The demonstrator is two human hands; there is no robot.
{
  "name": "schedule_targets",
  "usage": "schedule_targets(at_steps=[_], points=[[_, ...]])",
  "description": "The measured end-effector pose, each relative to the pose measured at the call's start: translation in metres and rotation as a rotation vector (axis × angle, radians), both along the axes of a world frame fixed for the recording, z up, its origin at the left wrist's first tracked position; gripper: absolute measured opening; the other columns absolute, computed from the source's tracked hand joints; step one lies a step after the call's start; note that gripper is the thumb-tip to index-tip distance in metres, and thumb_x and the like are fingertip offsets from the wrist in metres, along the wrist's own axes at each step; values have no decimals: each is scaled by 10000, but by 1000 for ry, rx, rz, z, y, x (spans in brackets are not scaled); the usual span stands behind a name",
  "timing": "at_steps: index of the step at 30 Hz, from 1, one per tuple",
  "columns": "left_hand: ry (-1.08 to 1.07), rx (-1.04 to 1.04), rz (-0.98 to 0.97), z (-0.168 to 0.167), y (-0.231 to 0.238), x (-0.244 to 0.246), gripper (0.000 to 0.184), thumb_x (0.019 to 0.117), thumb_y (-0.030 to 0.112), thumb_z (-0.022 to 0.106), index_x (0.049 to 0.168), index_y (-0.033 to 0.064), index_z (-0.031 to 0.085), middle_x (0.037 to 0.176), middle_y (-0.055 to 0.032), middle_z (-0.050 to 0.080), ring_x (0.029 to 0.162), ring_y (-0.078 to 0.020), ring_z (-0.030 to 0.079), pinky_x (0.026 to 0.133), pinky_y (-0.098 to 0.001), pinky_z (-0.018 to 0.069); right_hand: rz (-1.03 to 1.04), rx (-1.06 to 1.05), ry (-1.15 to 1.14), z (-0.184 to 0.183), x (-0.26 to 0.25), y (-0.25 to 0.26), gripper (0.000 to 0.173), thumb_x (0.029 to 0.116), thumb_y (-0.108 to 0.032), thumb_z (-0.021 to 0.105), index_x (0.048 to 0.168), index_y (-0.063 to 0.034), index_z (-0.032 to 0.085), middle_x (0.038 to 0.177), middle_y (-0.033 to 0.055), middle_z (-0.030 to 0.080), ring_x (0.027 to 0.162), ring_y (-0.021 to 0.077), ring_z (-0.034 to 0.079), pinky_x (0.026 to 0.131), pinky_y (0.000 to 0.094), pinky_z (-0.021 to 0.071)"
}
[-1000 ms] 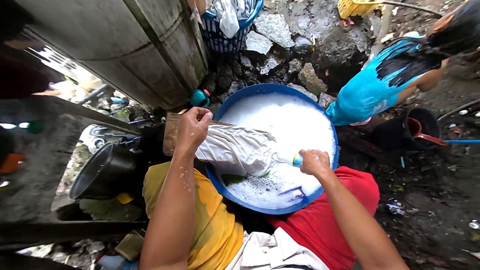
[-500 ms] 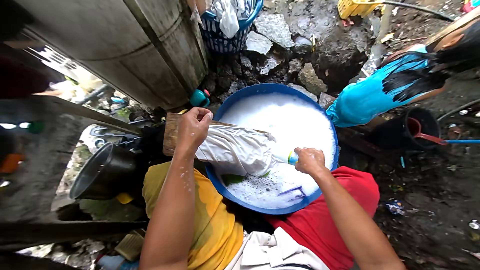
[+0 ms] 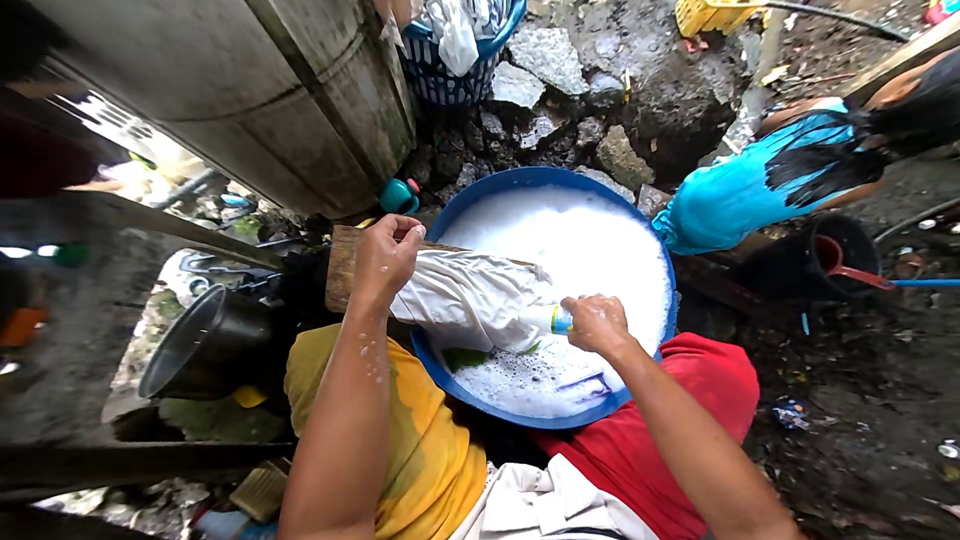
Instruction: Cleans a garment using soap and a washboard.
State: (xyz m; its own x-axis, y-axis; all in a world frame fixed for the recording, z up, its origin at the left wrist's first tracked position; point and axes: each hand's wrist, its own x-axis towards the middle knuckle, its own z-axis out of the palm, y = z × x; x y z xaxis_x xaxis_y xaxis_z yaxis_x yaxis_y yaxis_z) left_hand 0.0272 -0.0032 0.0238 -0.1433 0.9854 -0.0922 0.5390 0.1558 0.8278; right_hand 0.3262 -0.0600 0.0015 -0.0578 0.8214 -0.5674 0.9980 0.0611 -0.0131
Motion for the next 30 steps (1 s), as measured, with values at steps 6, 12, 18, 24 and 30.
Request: schedule_targets(at_steps=[6,12,18,24,30], points=[[-1,-17,-5,1,-1,-1,288,1062,228,551,1239,25,652,1138,-165,698,1026,-243,675,950,-480,512,58,14,40,6,-14,-5,484,854,-149,760,1328,-131,664,1214,196,686,1182,409,608,958,608,449],[6,-6,5,1,-1,-1,286,1059,240,560,1229,32,660,1124,-154,702,1014,-242,673,943,-483,508,100,44,68,12,-28,-5,467,856,-149,759,1314,-127,669,1201,188,690,1176,401,608,951,588,446],[1,-17,13,3,-2,-1,282,1061,237,559,1225,30,659,1114,-152,701,994,-227,670,930,-466,509,120,101,49,18,-41,4,470,829,-111,758,1291,-110,676,1178,195,695,1153,403,621,919,586,456],[1,-1,12,0,-1,-3,276,1059,230,561,1217,28,663,1098,-147,703,978,-223,673,923,-456,516,126,142,45,23,-48,14,487,821,-109,767,1298,-99,669,1202,211,684,1167,421,609,916,593,453],[8,-5,13,1,-1,-3,268,1060,233,559,1209,38,668,1096,-142,705,976,-221,673,921,-462,515,173,139,67,24,-53,17,472,825,-121,758,1290,-114,675,1190,204,694,1162,416,614,915,594,451]])
